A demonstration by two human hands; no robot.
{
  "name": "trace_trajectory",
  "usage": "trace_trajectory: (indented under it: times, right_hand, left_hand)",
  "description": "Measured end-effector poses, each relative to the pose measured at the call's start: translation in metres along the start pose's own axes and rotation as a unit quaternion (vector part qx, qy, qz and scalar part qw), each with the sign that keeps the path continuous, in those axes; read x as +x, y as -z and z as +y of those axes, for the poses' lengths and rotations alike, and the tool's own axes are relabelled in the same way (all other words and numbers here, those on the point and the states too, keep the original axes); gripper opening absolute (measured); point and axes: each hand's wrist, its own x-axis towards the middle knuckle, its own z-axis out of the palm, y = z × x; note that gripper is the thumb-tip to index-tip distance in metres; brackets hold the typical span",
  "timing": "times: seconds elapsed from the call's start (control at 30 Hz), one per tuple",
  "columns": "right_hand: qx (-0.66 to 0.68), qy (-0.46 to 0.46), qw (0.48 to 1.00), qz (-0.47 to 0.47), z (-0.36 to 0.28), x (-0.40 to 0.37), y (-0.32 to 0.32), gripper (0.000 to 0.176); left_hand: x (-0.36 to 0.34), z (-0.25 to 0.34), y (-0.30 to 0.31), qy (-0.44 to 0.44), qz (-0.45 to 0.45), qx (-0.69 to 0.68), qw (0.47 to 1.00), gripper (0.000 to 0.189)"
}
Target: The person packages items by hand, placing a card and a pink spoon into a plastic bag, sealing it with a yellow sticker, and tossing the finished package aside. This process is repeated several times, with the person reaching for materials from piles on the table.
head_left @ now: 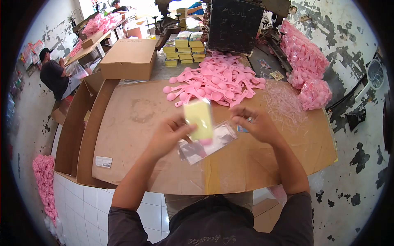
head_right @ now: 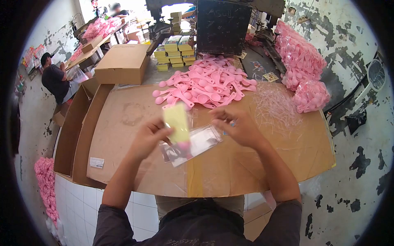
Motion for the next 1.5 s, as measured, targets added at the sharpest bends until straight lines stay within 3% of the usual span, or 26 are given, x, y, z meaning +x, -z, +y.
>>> trace_trajectory:
  times: [0.07, 0.13, 0.17, 0.2, 0.3, 0.33, 0.4, 0.43, 0.5, 0.57, 0.67, 0.77, 0.87, 0.97, 1.07, 1.17, 1.27, 1.37, 1.5]
  right_hand:
    - [-0.156, 0.001, 0.988, 0.019, 0.008, 0.001, 0.027, 0.033]
    - [-0.210, -0.009, 0.976, 0.058, 0.030, -0.005, 0.045, 0.034]
    - [-0.236, -0.015, 0.969, 0.078, 0.040, -0.009, 0.051, 0.034]
    - [-0.254, -0.010, 0.965, 0.067, 0.046, -0.014, 0.056, 0.035]
    - [-0.306, 0.016, 0.951, 0.025, 0.058, -0.023, 0.057, 0.036]
    - [-0.323, 0.026, 0.946, 0.007, 0.061, -0.026, 0.055, 0.037]
    - [-0.327, 0.027, 0.944, -0.006, 0.066, -0.025, 0.052, 0.037]
    - [-0.315, 0.018, 0.949, 0.000, 0.068, -0.025, 0.051, 0.037]
    - [-0.288, -0.003, 0.958, 0.016, 0.069, -0.025, 0.049, 0.035]
    - [-0.259, -0.024, 0.965, 0.036, 0.066, -0.023, 0.047, 0.031]
    - [-0.157, -0.074, 0.983, 0.057, 0.071, -0.024, 0.047, 0.026]
    - [-0.151, -0.034, 0.984, 0.091, 0.084, -0.025, 0.046, 0.025]
    - [-0.145, -0.031, 0.982, 0.120, 0.079, -0.024, 0.048, 0.023]
    - [0.062, -0.043, 0.991, 0.112, 0.058, -0.026, 0.034, 0.020]
    - [0.150, -0.053, 0.987, 0.018, 0.061, -0.030, 0.006, 0.019]
    - [-0.013, 0.014, 0.998, -0.061, 0.051, -0.025, -0.021, 0.021]
    - [-0.048, 0.008, 0.997, -0.060, 0.048, -0.025, -0.024, 0.025]
    - [-0.039, -0.015, 0.999, -0.024, 0.047, -0.030, -0.025, 0.025]
    - [0.025, -0.035, 0.997, 0.066, 0.031, -0.025, -0.028, 0.027]
  left_hand:
    - [-0.001, 0.001, 0.026, -0.118, 0.174, -0.078, 0.974, 0.031]
    - [-0.001, 0.007, 0.063, -0.289, 0.330, -0.144, 0.887, 0.039]
    - [-0.002, 0.028, 0.070, -0.310, 0.391, -0.196, 0.844, 0.046]
    - [-0.004, 0.044, 0.070, -0.333, 0.394, -0.229, 0.825, 0.050]
    - [0.004, 0.021, 0.072, -0.260, 0.389, -0.153, 0.870, 0.054]
    - [0.007, 0.004, 0.067, -0.245, 0.338, -0.102, 0.903, 0.042]
    - [0.018, -0.023, 0.036, -0.208, 0.245, 0.074, 0.944, 0.036]
    - [0.018, -0.025, 0.016, -0.149, 0.191, 0.231, 0.942, 0.036]
    - [0.020, -0.026, -0.025, -0.175, 0.110, 0.333, 0.920, 0.027]
    - [0.024, -0.036, -0.042, -0.238, 0.089, 0.464, 0.848, 0.024]
    - [0.032, -0.046, -0.041, -0.274, 0.102, 0.485, 0.825, 0.020]
    - [0.032, -0.052, -0.033, -0.112, 0.068, 0.344, 0.930, 0.020]
    - [0.027, -0.044, -0.034, -0.048, 0.072, 0.282, 0.956, 0.020]
    - [0.024, -0.038, -0.033, -0.044, 0.076, 0.311, 0.946, 0.022]
    - [0.024, -0.035, -0.033, -0.034, 0.071, 0.308, 0.948, 0.016]
    - [0.025, -0.045, -0.028, -0.153, 0.101, 0.262, 0.947, 0.016]
    - [0.027, -0.046, -0.020, -0.053, 0.074, 0.017, 0.996, 0.018]
    - [0.024, -0.029, -0.016, 0.012, 0.025, -0.082, 0.996, 0.019]
    - [0.019, -0.022, -0.022, 0.070, -0.025, -0.093, 0.993, 0.020]
